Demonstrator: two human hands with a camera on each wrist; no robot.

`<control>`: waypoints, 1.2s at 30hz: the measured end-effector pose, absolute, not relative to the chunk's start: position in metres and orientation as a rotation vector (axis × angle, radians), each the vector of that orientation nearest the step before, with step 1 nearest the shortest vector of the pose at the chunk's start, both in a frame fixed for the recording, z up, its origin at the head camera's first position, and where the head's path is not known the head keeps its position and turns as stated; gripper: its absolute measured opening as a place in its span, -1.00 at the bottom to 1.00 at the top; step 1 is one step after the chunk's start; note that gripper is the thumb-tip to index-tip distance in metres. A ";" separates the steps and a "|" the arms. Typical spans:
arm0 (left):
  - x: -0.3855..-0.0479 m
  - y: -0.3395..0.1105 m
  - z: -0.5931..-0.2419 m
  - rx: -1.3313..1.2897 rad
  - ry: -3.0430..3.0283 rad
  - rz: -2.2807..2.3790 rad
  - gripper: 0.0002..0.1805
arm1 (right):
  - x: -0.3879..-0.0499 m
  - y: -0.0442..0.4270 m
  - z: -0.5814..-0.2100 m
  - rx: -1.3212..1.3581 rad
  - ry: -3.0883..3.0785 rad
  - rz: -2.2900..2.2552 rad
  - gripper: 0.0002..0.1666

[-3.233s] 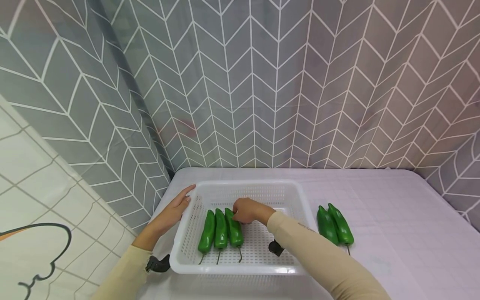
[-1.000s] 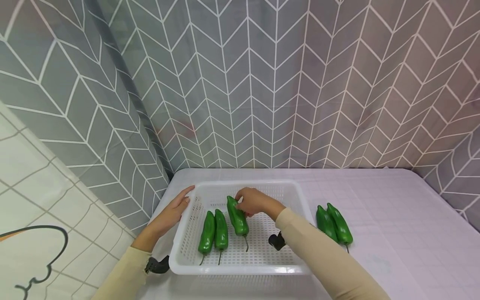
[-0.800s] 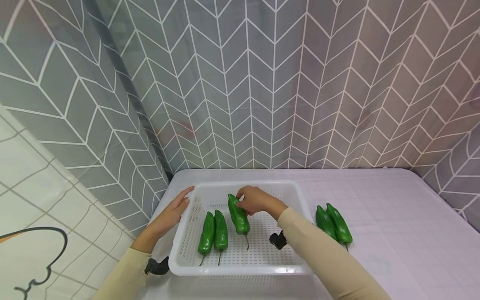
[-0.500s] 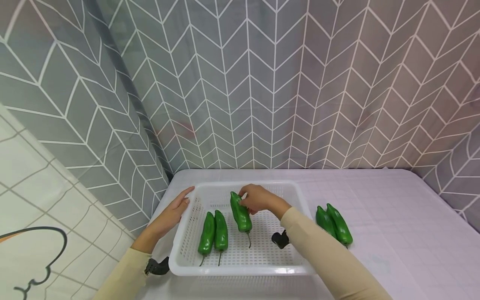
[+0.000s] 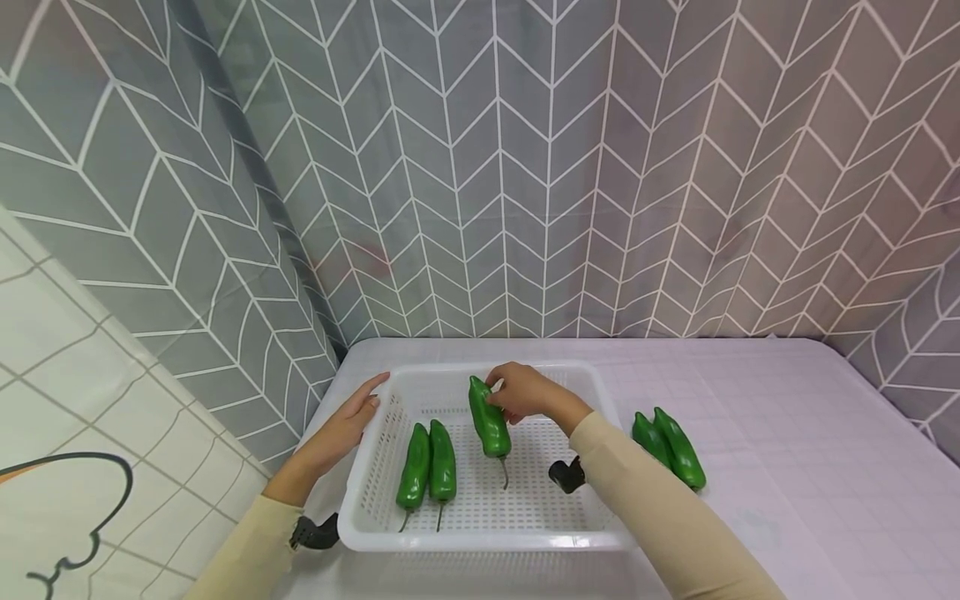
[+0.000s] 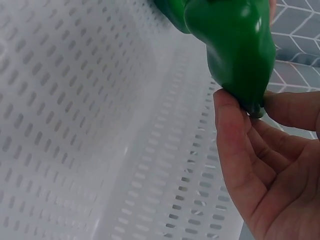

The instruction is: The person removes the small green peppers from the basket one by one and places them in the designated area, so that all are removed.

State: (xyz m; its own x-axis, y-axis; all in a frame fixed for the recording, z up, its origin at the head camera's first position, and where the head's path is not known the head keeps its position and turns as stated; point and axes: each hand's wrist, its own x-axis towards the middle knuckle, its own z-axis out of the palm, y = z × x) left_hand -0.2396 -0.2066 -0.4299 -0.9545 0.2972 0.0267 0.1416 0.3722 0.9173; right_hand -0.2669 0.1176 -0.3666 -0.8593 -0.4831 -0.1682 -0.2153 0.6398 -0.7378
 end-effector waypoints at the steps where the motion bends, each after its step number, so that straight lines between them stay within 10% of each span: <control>1: -0.240 -0.207 -0.430 0.401 2.480 1.636 -0.45 | -0.267 0.119 -0.366 -0.553 2.510 -1.066 -0.54; 36: -0.239 -0.207 -0.431 0.418 2.447 1.662 -0.44 | -0.269 0.146 -0.359 -0.513 2.504 -1.142 -0.55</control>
State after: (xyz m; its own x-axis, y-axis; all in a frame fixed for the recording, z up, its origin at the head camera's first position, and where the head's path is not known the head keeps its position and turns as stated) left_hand -0.2394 -0.2074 -0.4308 -0.9493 0.3132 0.0292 0.1426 0.3457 0.9275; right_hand -0.2693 0.1464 -0.3588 -0.8768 -0.4552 -0.1551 -0.1812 0.6115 -0.7703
